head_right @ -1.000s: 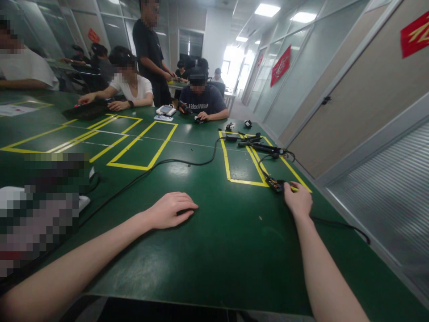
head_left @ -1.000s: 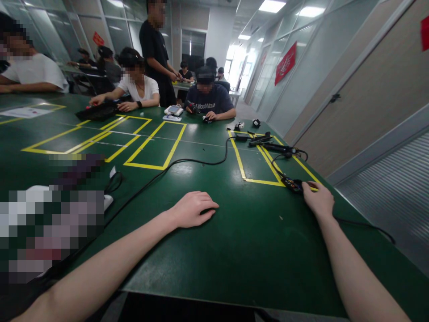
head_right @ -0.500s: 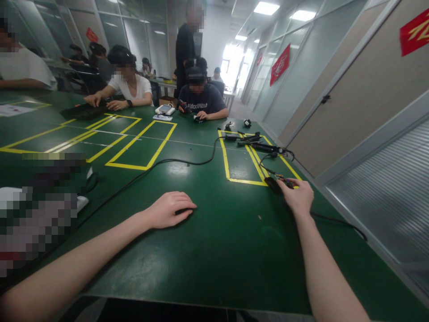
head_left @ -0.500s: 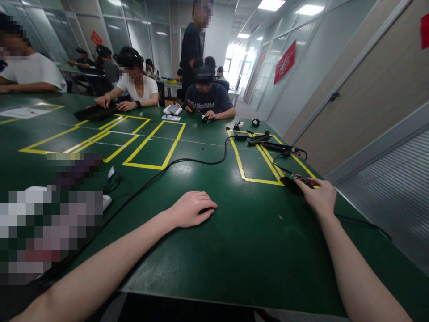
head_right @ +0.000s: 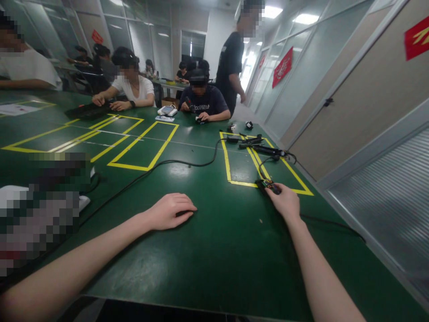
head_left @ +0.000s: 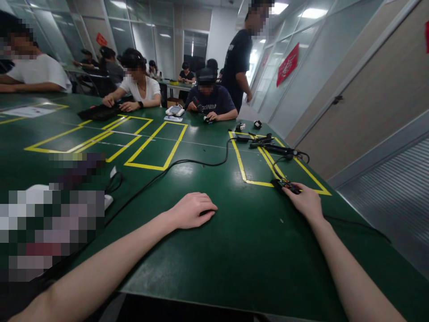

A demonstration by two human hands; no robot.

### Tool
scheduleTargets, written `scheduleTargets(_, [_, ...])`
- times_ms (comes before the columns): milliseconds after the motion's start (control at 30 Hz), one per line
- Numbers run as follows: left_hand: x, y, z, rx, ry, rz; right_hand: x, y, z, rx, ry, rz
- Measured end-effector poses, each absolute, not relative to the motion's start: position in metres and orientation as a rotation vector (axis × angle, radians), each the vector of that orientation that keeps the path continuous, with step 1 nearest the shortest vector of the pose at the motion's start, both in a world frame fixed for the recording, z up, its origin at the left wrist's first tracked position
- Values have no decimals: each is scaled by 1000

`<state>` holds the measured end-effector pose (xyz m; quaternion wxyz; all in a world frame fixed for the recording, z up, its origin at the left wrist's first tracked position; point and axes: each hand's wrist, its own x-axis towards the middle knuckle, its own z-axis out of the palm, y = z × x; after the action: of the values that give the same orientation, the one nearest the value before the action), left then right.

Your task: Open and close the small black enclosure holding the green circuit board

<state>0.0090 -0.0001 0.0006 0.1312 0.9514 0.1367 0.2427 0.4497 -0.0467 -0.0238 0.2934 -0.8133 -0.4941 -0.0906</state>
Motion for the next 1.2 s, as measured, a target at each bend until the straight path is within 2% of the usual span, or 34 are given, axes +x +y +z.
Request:
scheduleTargets(100, [9, 0, 1, 2755, 396, 713, 403, -43, -18, -2105, -1415, -87])
scheduleTargets(367, [8, -6, 10, 2704, 329, 994, 276, -69, 0, -1270, -2130, 369])
scheduleTargets(433, [8, -9, 10, 2692, 298, 960, 261, -79, 4, -1113, -2260, 448])
scheduleTargets(600, [9, -12, 7, 2712, 299, 726, 256, -87, 6, -977, -2364, 385])
scheduleTargets(800, [7, -11, 11, 2751, 410, 606, 260, -87, 0, -907, -2293, 192])
scheduleTargets(967, [7, -12, 16, 2809, 555, 479, 257, -86, 1, -937, -2298, 102])
scheduleTargets(1200, [5, -10, 6, 2815, 669, 486, 263, -76, -1, -1094, -2293, 127])
